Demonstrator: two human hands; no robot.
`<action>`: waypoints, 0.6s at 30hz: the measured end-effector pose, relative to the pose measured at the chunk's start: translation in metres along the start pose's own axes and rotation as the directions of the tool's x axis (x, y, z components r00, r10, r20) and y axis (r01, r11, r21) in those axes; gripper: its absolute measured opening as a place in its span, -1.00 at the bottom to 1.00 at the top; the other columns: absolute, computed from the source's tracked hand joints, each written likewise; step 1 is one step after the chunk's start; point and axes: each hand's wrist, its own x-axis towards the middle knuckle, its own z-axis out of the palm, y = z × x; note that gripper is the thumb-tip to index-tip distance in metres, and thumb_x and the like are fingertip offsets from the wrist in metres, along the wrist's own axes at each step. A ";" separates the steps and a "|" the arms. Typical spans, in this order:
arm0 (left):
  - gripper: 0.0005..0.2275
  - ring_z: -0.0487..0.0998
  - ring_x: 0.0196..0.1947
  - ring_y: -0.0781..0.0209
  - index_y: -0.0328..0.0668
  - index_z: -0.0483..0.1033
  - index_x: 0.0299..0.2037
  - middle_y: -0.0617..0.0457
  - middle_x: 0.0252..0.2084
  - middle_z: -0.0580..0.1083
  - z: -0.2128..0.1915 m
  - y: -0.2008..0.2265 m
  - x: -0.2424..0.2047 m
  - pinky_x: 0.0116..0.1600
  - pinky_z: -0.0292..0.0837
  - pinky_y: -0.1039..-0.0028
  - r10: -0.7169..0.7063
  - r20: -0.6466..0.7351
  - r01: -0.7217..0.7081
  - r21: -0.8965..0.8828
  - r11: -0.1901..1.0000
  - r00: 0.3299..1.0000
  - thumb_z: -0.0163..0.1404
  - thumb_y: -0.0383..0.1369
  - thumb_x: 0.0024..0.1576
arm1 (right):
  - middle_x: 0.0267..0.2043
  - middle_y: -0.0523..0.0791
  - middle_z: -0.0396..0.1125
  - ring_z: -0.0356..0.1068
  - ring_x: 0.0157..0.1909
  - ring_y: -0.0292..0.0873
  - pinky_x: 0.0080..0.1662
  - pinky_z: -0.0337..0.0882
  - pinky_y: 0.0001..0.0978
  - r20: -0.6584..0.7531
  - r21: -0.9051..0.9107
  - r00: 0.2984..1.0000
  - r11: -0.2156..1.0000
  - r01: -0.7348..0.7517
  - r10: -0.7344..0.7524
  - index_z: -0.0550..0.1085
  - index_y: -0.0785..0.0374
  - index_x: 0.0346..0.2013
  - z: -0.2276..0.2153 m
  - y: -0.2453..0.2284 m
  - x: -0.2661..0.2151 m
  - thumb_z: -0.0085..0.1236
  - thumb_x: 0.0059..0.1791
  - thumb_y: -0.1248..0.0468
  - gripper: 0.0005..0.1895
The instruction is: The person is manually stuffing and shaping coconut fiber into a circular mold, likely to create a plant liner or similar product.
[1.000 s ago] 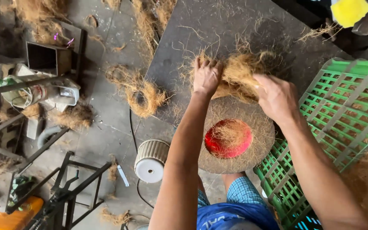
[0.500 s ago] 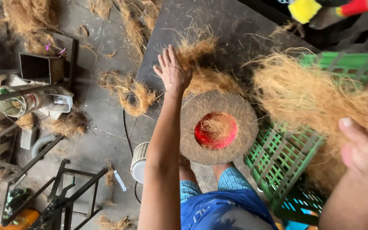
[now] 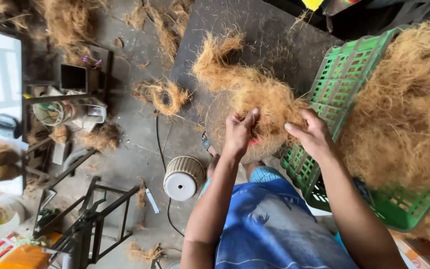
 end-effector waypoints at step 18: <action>-0.89 0.54 -0.42 0.28 -0.27 0.50 -0.35 0.03 -0.46 0.48 -0.002 0.046 -0.136 -0.21 0.55 0.43 0.221 -0.025 -0.223 -0.150 0.963 0.975 0.21 -0.49 0.07 | 0.24 0.23 0.20 0.21 0.31 0.13 0.27 0.16 0.09 -0.287 0.138 0.958 0.988 0.064 -0.022 0.33 0.42 0.21 0.093 -0.050 -0.095 0.24 -0.04 -0.06 -0.27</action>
